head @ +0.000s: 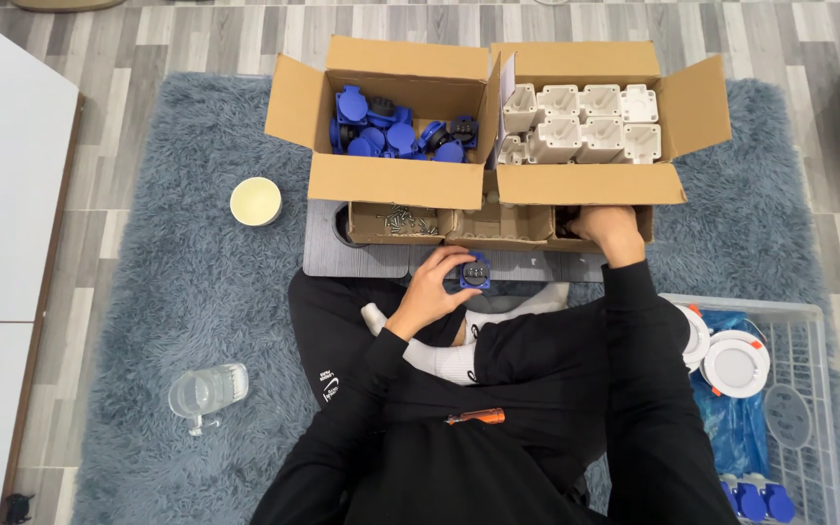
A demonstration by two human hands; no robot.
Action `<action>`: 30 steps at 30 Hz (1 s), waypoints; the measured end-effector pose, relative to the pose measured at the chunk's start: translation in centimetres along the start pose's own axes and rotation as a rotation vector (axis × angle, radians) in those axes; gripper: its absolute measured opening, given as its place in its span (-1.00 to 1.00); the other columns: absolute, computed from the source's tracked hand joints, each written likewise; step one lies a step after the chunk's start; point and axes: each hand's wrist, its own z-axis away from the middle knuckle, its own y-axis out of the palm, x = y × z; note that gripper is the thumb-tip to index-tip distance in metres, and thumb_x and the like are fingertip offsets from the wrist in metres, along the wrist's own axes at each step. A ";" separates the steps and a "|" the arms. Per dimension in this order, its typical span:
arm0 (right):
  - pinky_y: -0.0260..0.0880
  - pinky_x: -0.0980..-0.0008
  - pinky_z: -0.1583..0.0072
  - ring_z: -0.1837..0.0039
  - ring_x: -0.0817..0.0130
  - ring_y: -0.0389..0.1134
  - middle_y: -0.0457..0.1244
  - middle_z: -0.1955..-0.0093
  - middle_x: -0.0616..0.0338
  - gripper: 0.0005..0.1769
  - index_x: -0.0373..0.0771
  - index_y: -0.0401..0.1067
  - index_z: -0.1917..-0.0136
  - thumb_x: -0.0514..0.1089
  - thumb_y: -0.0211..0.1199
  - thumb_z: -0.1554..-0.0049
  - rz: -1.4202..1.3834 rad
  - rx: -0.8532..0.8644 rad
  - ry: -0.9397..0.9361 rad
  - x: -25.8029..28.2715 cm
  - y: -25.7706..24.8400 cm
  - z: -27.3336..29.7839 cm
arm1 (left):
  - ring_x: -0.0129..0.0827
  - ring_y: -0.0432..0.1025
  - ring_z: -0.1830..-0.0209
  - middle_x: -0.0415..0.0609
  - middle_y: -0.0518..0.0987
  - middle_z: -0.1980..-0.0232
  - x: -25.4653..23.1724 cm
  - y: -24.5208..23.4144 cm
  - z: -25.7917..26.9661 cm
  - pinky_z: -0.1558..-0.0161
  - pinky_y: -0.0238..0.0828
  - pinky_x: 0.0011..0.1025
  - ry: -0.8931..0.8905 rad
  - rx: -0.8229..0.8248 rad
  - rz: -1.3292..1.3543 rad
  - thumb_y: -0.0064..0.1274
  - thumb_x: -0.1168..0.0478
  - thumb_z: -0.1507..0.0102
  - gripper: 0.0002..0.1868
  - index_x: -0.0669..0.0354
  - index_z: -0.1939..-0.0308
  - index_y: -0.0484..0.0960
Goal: Assembling electrical sockets by fitting covers onto bases and securing them with a screwdriver
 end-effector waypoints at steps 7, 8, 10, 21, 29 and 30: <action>0.59 -0.23 -0.11 -0.20 -0.22 0.55 0.54 -0.07 -0.21 -0.44 -0.43 0.70 -0.14 0.11 0.39 -0.14 -0.025 -0.051 0.019 0.6 -0.4 1.5 | 0.04 0.59 -0.28 -0.02 0.63 -0.27 -0.4 0.0 0.1 -0.32 0.53 -0.09 -0.015 0.006 -0.010 0.58 0.08 -0.09 -0.40 -0.04 -0.19 0.74; 0.59 -0.22 -0.08 -0.15 -0.22 0.56 0.54 -0.02 -0.17 -0.49 -0.42 0.72 -0.10 0.09 0.43 -0.13 -0.009 -0.094 0.020 0.8 -0.7 1.8 | 0.05 0.59 -0.28 -0.01 0.63 -0.26 -0.4 0.0 0.0 -0.32 0.53 -0.07 -0.017 0.005 -0.007 0.58 0.10 -0.09 -0.40 -0.03 -0.19 0.74; 0.59 -0.21 -0.06 -0.10 -0.21 0.57 0.55 0.04 -0.13 -0.53 -0.40 0.73 -0.07 0.07 0.47 -0.12 0.006 -0.137 0.020 0.9 -0.8 2.0 | 0.06 0.59 -0.28 0.00 0.63 -0.25 -0.4 0.0 -0.1 -0.33 0.53 -0.06 -0.019 0.005 -0.005 0.58 0.11 -0.09 -0.40 -0.01 -0.19 0.74; 0.56 -0.22 -0.02 -0.02 -0.29 0.57 0.52 0.09 -0.22 -0.68 -0.39 0.73 -0.01 -0.07 0.47 -0.15 -0.183 -0.253 0.017 0.0 -1.3 3.4 | 0.04 0.59 -0.28 -0.02 0.63 -0.25 -0.5 -0.1 -0.1 -0.32 0.54 -0.06 -0.018 0.000 0.000 0.58 0.11 -0.09 -0.40 -0.04 -0.19 0.73; 0.53 -0.01 -0.03 -0.02 -0.03 0.57 0.52 0.00 -0.04 -0.76 -0.29 0.64 -0.13 -0.13 0.48 -0.25 -0.633 -0.341 -0.053 2.5 -8.0 12.3 | 0.03 0.59 -0.28 -0.02 0.63 -0.26 -0.3 0.0 -0.1 -0.31 0.55 -0.07 -0.017 0.004 -0.006 0.58 0.07 -0.10 -0.40 -0.05 -0.20 0.73; 0.53 0.06 -0.02 -0.01 0.01 0.56 0.51 -0.01 -0.05 -0.79 -0.31 0.62 -0.15 -0.16 0.46 -0.30 -0.668 -0.371 -0.059 2.5 -8.2 12.9 | 0.04 0.59 -0.27 -0.02 0.63 -0.26 -0.3 -0.1 -0.2 -0.31 0.55 -0.06 -0.014 0.007 -0.014 0.58 0.06 -0.10 -0.39 -0.05 -0.20 0.73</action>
